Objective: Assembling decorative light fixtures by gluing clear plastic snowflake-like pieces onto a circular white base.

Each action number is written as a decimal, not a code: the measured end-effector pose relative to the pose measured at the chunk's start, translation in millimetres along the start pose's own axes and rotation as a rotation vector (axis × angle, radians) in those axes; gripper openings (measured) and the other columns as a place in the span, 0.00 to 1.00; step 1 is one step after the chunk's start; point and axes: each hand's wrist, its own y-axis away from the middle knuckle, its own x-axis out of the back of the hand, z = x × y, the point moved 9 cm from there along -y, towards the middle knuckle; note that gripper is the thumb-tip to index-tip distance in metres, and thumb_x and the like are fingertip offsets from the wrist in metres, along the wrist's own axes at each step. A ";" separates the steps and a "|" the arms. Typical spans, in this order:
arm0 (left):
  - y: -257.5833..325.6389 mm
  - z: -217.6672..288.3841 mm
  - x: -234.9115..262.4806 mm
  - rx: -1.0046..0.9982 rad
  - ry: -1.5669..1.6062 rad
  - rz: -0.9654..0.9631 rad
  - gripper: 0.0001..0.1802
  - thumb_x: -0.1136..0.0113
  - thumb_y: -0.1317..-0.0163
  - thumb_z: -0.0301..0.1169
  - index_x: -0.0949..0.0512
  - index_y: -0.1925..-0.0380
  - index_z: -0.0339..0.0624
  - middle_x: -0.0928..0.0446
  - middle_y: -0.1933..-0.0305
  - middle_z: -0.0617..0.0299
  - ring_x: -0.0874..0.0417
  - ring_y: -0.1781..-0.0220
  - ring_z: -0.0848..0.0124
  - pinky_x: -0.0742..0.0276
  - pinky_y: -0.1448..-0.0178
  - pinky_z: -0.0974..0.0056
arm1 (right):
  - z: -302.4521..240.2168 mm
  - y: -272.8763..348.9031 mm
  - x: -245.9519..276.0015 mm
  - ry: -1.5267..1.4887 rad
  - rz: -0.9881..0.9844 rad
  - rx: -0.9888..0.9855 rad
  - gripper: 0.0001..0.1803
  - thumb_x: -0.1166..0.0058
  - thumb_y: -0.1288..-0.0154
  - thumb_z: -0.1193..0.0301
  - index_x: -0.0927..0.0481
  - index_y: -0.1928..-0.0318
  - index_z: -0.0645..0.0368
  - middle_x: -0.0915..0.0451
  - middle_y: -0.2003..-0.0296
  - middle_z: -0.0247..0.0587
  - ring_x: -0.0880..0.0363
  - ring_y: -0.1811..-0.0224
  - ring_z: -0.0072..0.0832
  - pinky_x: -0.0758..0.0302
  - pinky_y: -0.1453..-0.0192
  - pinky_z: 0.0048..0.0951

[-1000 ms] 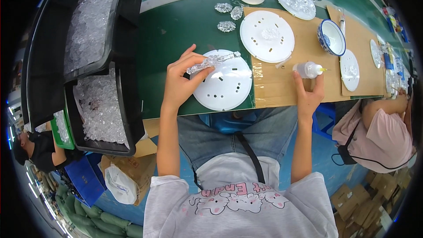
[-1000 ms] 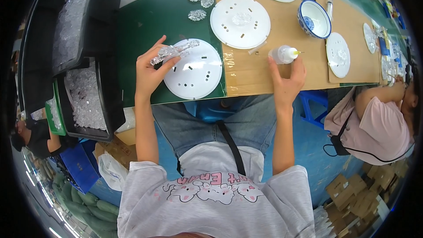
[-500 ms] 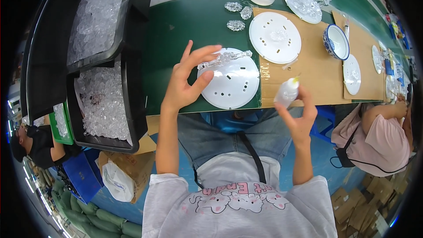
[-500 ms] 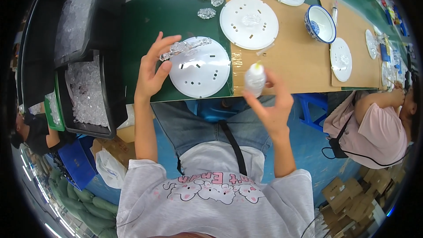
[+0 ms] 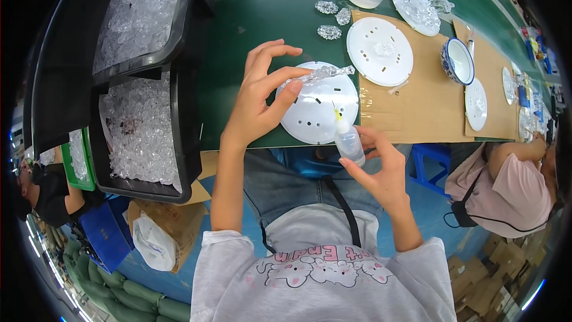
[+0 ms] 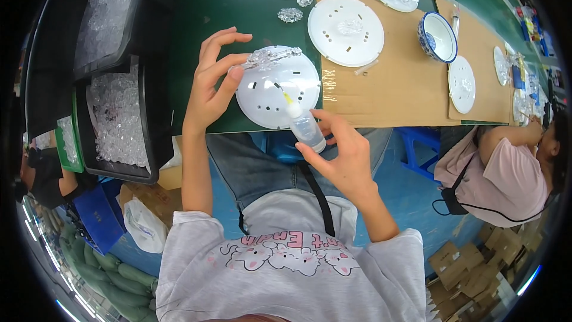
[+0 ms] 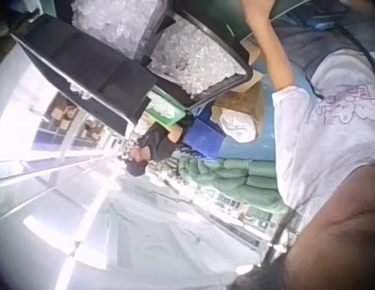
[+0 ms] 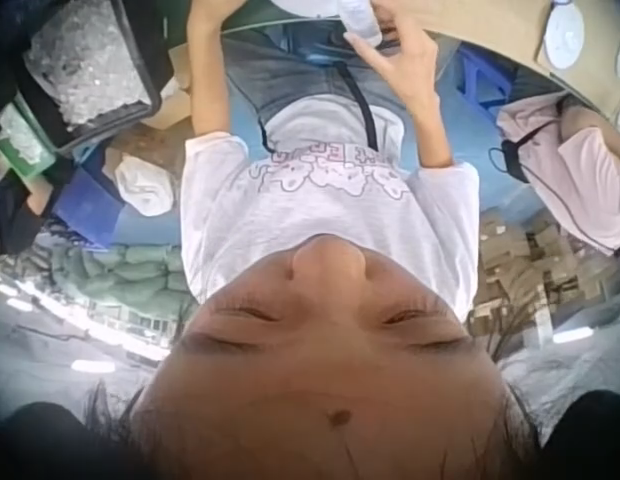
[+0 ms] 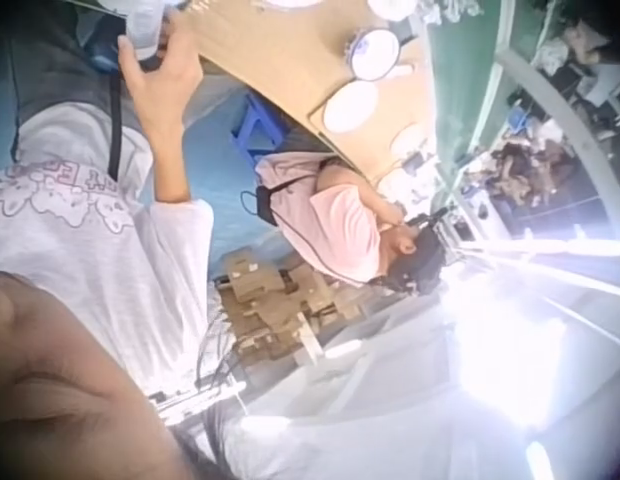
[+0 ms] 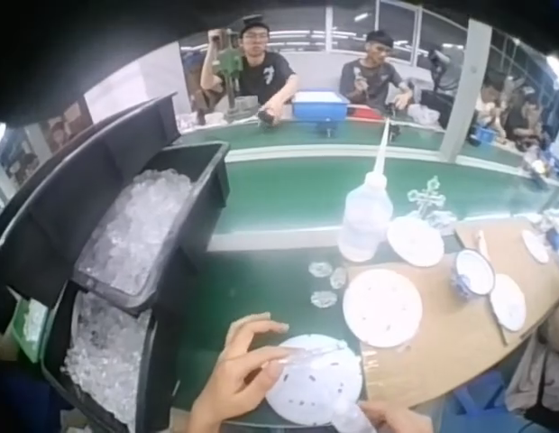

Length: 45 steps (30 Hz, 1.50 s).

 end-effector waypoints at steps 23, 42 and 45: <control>1.0 0.2 -0.6 -0.044 -0.006 0.033 0.10 0.43 0.40 0.34 0.16 0.61 0.49 0.28 0.44 0.57 0.40 0.33 0.50 0.46 0.32 0.50 | -20.0 -42.2 -4.0 0.180 -0.143 -0.049 0.23 0.34 0.53 0.69 0.22 0.54 0.61 0.25 0.68 0.39 0.24 0.71 0.26 0.24 0.69 0.25; 0.7 2.8 0.2 -0.039 -0.087 0.025 0.14 0.48 0.37 0.37 0.17 0.64 0.41 0.27 0.44 0.55 0.39 0.33 0.52 0.44 0.32 0.50 | -8.0 -41.9 3.3 0.109 -0.094 -0.130 0.21 0.36 0.52 0.68 0.21 0.56 0.63 0.24 0.68 0.39 0.25 0.72 0.24 0.25 0.71 0.23; 0.0 3.3 0.2 -0.040 -0.094 0.020 0.14 0.49 0.37 0.37 0.17 0.64 0.41 0.27 0.44 0.55 0.39 0.33 0.52 0.44 0.32 0.50 | -7.0 -42.1 5.2 0.100 -0.088 -0.132 0.21 0.36 0.52 0.67 0.21 0.56 0.63 0.24 0.68 0.38 0.24 0.72 0.24 0.25 0.72 0.23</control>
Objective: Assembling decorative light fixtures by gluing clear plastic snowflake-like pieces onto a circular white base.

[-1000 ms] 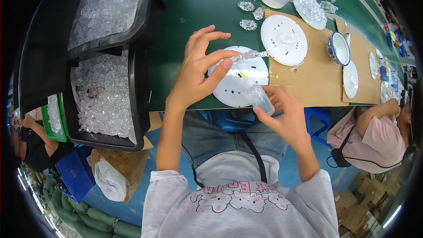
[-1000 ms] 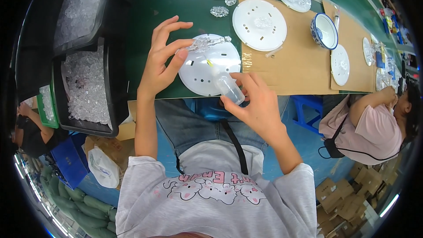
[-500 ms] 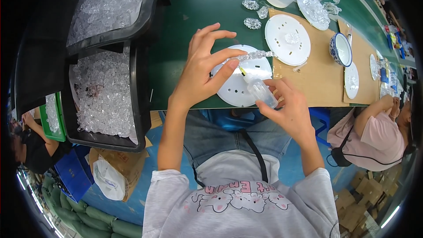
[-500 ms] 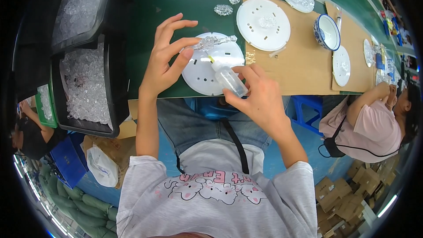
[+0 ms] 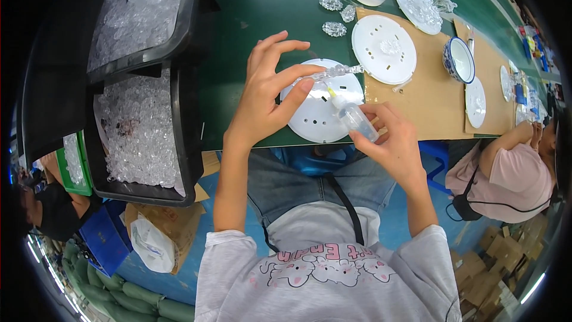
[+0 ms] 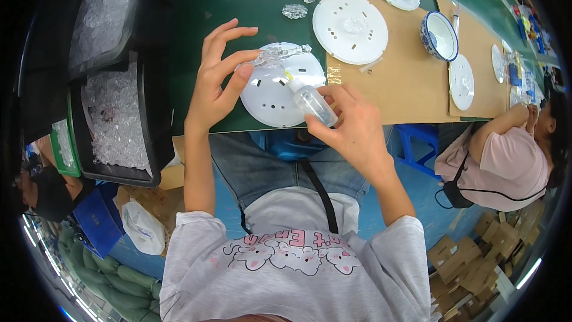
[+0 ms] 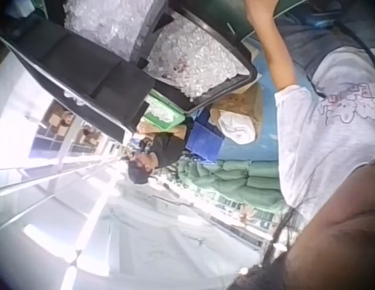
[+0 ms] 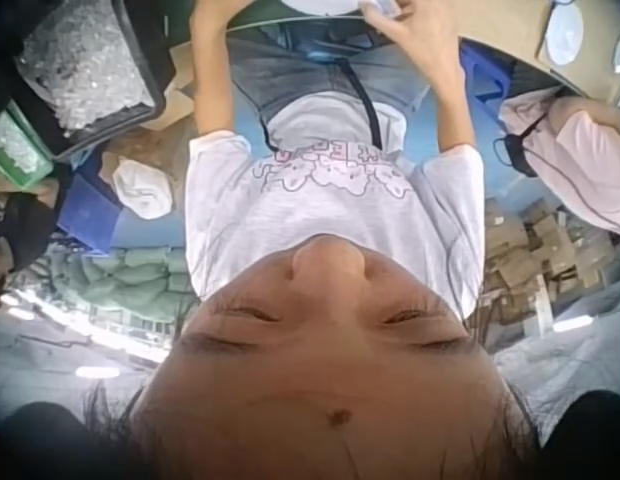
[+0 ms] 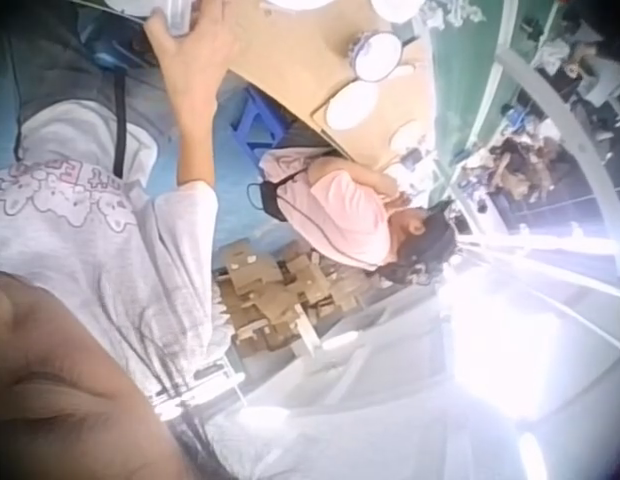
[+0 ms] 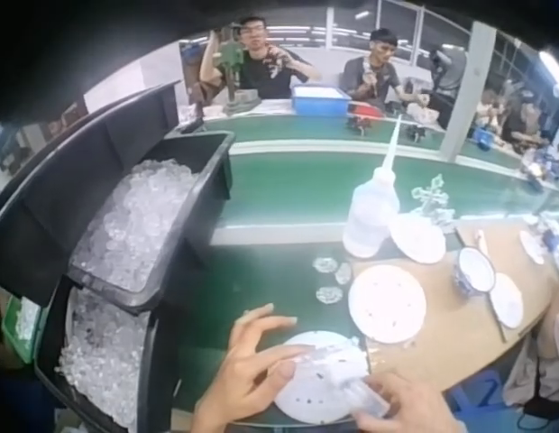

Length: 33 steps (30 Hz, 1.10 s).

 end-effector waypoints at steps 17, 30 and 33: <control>-0.7 1.9 1.6 -0.008 -0.042 -0.008 0.14 0.49 0.37 0.35 0.17 0.62 0.42 0.27 0.43 0.55 0.39 0.33 0.53 0.44 0.32 0.51 | -0.1 0.4 -6.7 0.010 -0.029 0.045 0.21 0.36 0.53 0.68 0.21 0.56 0.62 0.23 0.67 0.39 0.24 0.71 0.25 0.24 0.70 0.23; -3.0 14.9 15.3 -0.001 0.042 0.076 0.16 0.38 0.45 0.34 0.19 0.56 0.42 0.24 0.48 0.56 0.31 0.39 0.54 0.39 0.35 0.52 | 36.8 24.8 -1.0 -0.340 0.073 0.088 0.29 0.37 0.55 0.74 0.27 0.48 0.61 0.22 0.57 0.40 0.20 0.58 0.29 0.25 0.52 0.29; -8.1 26.7 16.0 -0.031 -0.017 0.088 0.17 0.35 0.50 0.30 0.19 0.58 0.41 0.22 0.52 0.57 0.27 0.43 0.57 0.37 0.36 0.52 | 61.7 34.5 9.3 -0.449 0.199 0.114 0.33 0.36 0.53 0.75 0.32 0.44 0.63 0.23 0.51 0.42 0.23 0.51 0.30 0.28 0.45 0.31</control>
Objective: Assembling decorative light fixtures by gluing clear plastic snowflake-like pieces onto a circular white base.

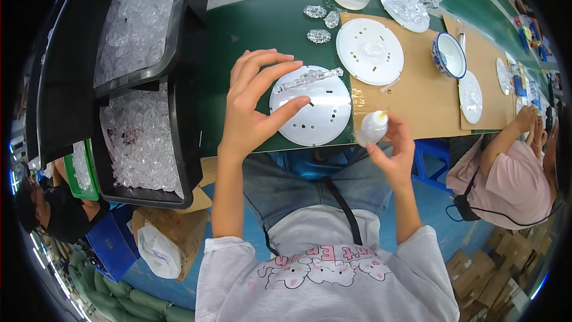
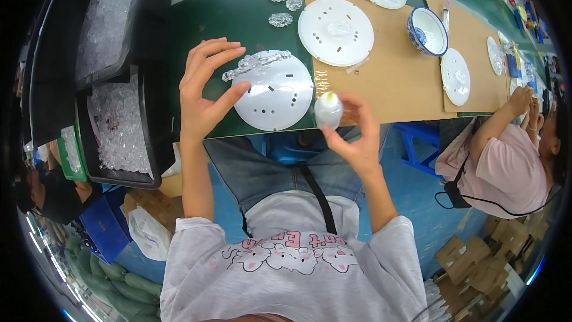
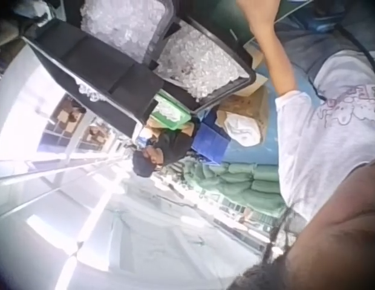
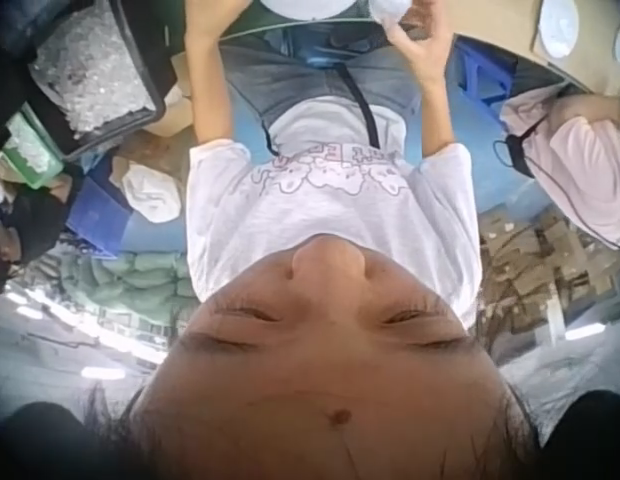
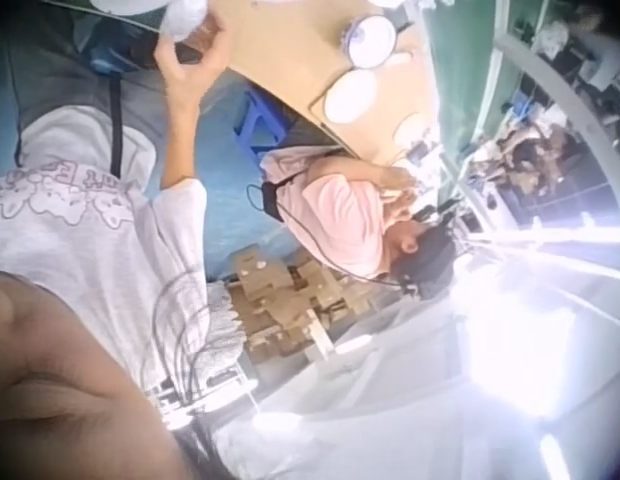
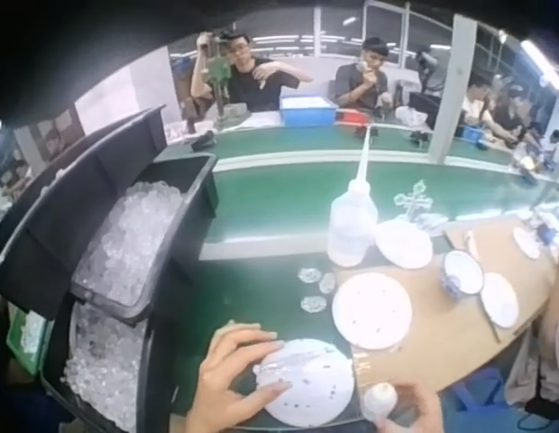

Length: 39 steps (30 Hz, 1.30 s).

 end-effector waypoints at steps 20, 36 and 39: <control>-12.1 -5.8 -7.2 0.028 -0.086 0.033 0.10 0.34 0.50 0.27 0.18 0.65 0.43 0.20 0.67 0.60 0.20 0.61 0.65 0.39 0.35 0.54 | 40.3 -27.3 95.7 0.148 0.509 0.129 0.25 0.41 0.41 0.78 0.34 0.44 0.66 0.29 0.47 0.42 0.30 0.43 0.29 0.36 0.37 0.29; 64.5 27.2 44.6 0.171 -0.082 0.239 0.18 0.36 0.50 0.23 0.20 0.55 0.40 0.21 0.56 0.56 0.21 0.50 0.61 0.35 0.35 0.51 | -10.2 38.2 109.3 0.421 0.600 0.075 0.28 0.42 0.43 0.78 0.34 0.41 0.63 0.28 0.46 0.46 0.29 0.43 0.33 0.36 0.38 0.33; 90.4 34.5 41.7 0.202 -0.018 0.248 0.16 0.36 0.50 0.22 0.19 0.58 0.40 0.20 0.58 0.57 0.20 0.52 0.62 0.34 0.36 0.51 | -97.7 19.4 65.5 0.178 0.310 0.252 0.16 0.42 0.47 0.80 0.24 0.55 0.66 0.22 0.57 0.43 0.25 0.52 0.32 0.32 0.46 0.31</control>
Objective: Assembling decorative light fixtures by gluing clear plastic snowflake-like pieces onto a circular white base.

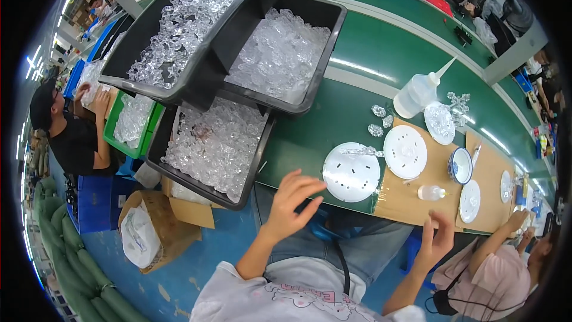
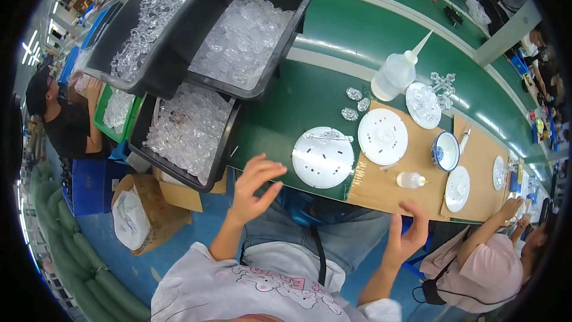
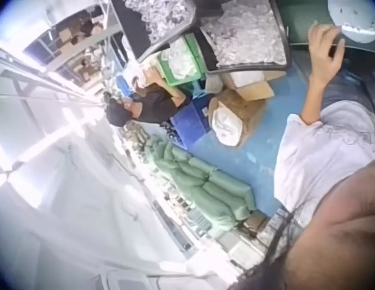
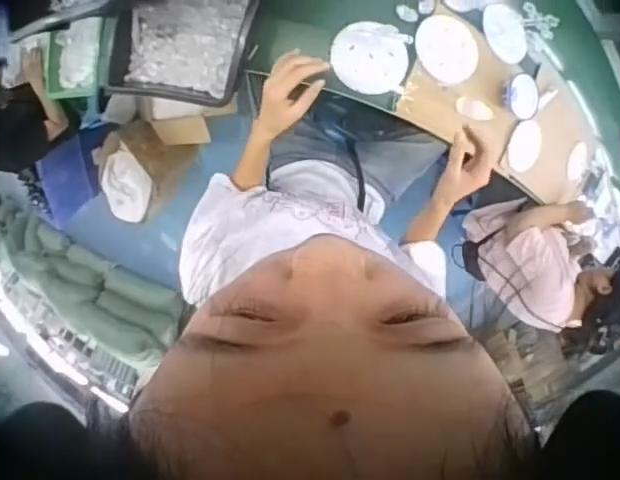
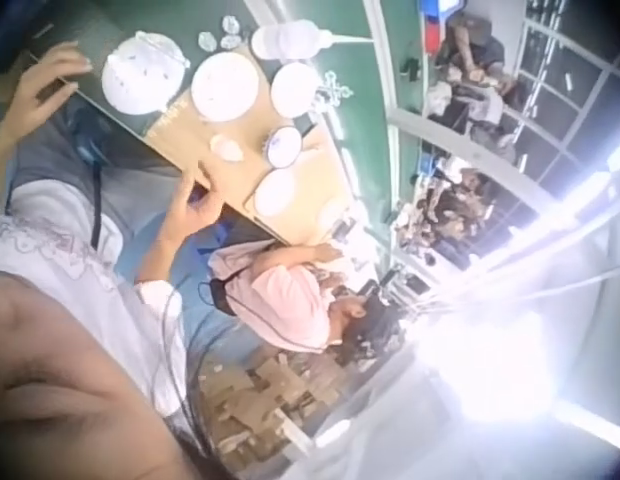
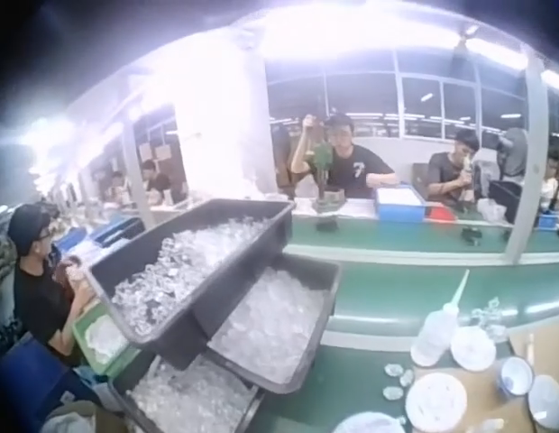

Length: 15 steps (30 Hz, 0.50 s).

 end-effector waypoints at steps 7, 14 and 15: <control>35.4 18.4 -6.4 -0.011 0.077 -0.052 0.14 0.36 0.51 0.21 0.19 0.61 0.41 0.19 0.59 0.59 0.19 0.55 0.64 0.34 0.37 0.50 | -193.2 -149.5 -239.9 0.272 -0.445 0.773 0.12 0.46 0.38 0.64 0.19 0.62 0.60 0.21 0.68 0.40 0.22 0.65 0.35 0.27 0.58 0.32; 46.0 21.5 9.8 -0.031 0.027 -0.054 0.15 0.36 0.51 0.21 0.18 0.61 0.42 0.20 0.61 0.60 0.19 0.56 0.65 0.33 0.38 0.51 | -152.2 -178.0 -368.5 0.979 -0.668 0.652 0.14 0.36 0.49 0.59 0.16 0.64 0.50 0.17 0.70 0.43 0.17 0.62 0.40 0.22 0.61 0.36; 47.3 18.2 14.8 -0.013 0.012 -0.040 0.15 0.36 0.53 0.20 0.18 0.62 0.42 0.20 0.61 0.60 0.19 0.56 0.64 0.33 0.38 0.51 | -152.9 -180.6 -369.3 0.910 -0.641 0.648 0.12 0.36 0.50 0.60 0.16 0.66 0.52 0.17 0.69 0.43 0.17 0.62 0.40 0.22 0.61 0.36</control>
